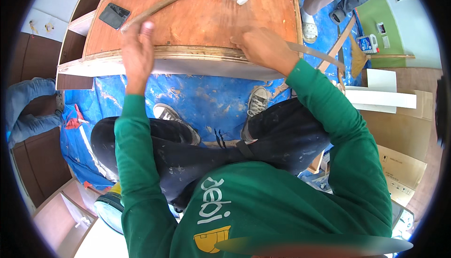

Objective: The person is assembling a wooden cabinet by attaching a thin wooden strip to the edge of a tabletop. They use their hands to align and press the strip into place while other workers are visible in the background.

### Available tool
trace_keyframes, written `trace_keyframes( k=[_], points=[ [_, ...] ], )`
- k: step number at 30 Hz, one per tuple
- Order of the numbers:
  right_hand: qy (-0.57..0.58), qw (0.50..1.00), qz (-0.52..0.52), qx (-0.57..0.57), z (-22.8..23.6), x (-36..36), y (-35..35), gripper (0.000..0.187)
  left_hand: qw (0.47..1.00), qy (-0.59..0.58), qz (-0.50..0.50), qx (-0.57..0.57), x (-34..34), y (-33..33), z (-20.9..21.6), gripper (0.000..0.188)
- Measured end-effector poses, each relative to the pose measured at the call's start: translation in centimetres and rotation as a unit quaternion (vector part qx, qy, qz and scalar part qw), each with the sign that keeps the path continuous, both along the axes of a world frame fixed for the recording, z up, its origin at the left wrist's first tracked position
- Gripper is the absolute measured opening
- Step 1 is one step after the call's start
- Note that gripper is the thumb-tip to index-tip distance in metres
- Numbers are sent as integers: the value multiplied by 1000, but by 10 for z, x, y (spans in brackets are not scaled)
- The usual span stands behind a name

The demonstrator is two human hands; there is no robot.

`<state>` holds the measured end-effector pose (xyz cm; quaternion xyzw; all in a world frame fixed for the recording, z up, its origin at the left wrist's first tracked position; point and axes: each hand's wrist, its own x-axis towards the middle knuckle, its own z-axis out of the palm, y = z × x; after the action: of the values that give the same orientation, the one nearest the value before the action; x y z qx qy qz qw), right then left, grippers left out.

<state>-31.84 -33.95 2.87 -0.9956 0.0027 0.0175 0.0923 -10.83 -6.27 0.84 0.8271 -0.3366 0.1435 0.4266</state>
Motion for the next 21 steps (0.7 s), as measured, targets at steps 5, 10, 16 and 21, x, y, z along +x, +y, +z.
trace_keyframes(
  k=[5,10,16,21],
  points=[
    [31,999,-9,-13,11,10,6,17,994,35,56,-90,60,-2,-58,53],
    [-31,999,-32,1,-3,6,4,18,992,59,80,-77,42,-20,-55,61],
    [-56,997,-45,-15,5,-4,20,15,988,67,123,-61,40,-24,-57,65],
    [-90,995,-25,-32,-10,1,16,16,989,54,128,-48,42,-22,-56,69]
  ],
)
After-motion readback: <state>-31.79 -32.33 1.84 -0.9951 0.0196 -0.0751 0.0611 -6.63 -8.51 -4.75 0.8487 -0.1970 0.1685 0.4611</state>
